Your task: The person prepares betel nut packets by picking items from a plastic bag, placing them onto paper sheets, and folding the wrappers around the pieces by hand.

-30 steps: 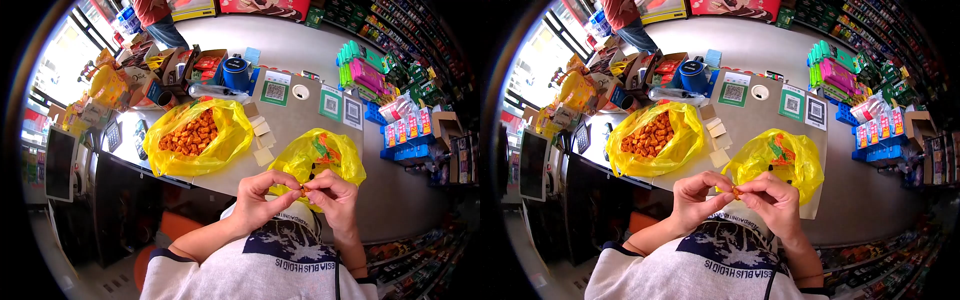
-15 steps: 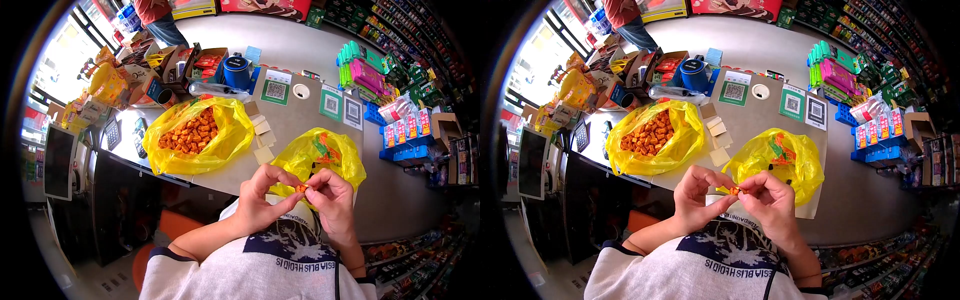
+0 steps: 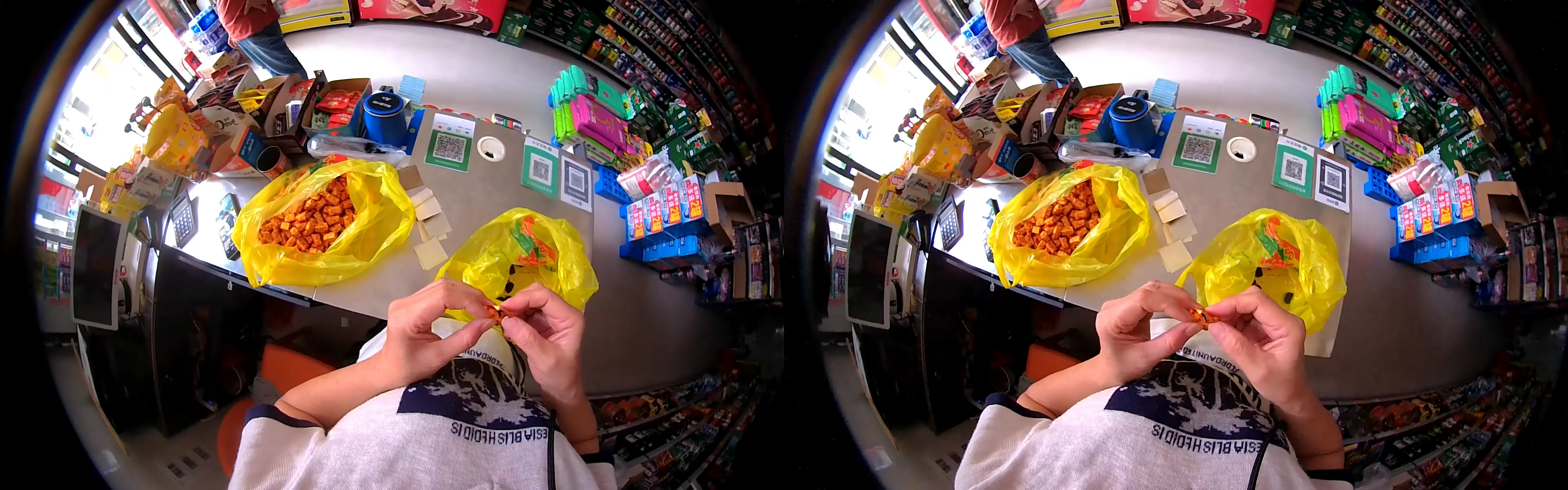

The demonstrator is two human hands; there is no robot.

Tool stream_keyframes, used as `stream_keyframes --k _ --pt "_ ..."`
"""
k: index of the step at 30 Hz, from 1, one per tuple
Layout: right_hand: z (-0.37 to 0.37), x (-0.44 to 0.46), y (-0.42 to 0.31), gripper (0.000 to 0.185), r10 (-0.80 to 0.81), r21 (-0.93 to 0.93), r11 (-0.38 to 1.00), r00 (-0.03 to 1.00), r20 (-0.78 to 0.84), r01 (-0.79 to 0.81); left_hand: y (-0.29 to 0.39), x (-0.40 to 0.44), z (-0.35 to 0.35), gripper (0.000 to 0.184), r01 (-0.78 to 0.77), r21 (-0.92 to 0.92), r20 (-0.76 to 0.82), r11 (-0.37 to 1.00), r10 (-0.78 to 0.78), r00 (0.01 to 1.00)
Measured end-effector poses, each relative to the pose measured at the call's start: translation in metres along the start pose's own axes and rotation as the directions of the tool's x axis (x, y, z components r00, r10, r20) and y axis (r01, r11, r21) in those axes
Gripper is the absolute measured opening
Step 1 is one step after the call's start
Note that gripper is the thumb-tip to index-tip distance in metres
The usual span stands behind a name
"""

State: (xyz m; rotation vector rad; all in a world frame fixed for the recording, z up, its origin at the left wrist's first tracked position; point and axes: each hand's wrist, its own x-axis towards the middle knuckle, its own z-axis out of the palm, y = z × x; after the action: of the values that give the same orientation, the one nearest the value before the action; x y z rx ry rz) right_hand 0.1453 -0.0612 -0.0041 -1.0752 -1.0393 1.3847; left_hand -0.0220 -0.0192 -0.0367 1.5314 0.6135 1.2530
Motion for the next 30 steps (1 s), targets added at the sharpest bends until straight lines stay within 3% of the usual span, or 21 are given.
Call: stream_keyframes --k 8,14,17,20,26,30 --pt "-0.006 0.004 0.005 0.025 -0.294 -0.288 0.903 0.947 0.128 0.319 0.001 -0.001 0.001 0.014 0.018 -0.052 -0.005 0.998 -0.019 1.000" --pt "-0.009 0.008 0.000 0.025 -0.415 -0.435 0.766 0.881 0.227 0.473 0.005 -0.005 0.008 0.011 0.146 -0.216 -0.078 0.965 -0.167 0.983" --pt "-0.011 0.009 0.002 0.026 -0.450 -0.454 0.725 0.855 0.256 0.517 0.005 0.004 0.001 0.012 -0.036 0.073 0.082 0.997 0.030 0.996" --pt "-0.012 0.010 0.003 0.027 -0.480 -0.473 0.687 0.833 0.276 0.552 0.003 0.003 0.000 0.012 -0.025 0.055 0.100 0.998 0.020 0.995" --pt "-0.014 0.017 0.009 0.029 -0.561 -0.526 0.573 0.768 0.309 0.629 0.004 0.002 0.002 0.010 0.345 -0.251 0.081 0.905 -0.335 0.939" --pt "-0.014 0.022 0.012 0.025 -0.579 -0.480 0.604 0.764 0.285 0.637 -0.002 0.006 -0.002 0.013 0.353 -0.326 0.121 0.877 -0.332 0.936"
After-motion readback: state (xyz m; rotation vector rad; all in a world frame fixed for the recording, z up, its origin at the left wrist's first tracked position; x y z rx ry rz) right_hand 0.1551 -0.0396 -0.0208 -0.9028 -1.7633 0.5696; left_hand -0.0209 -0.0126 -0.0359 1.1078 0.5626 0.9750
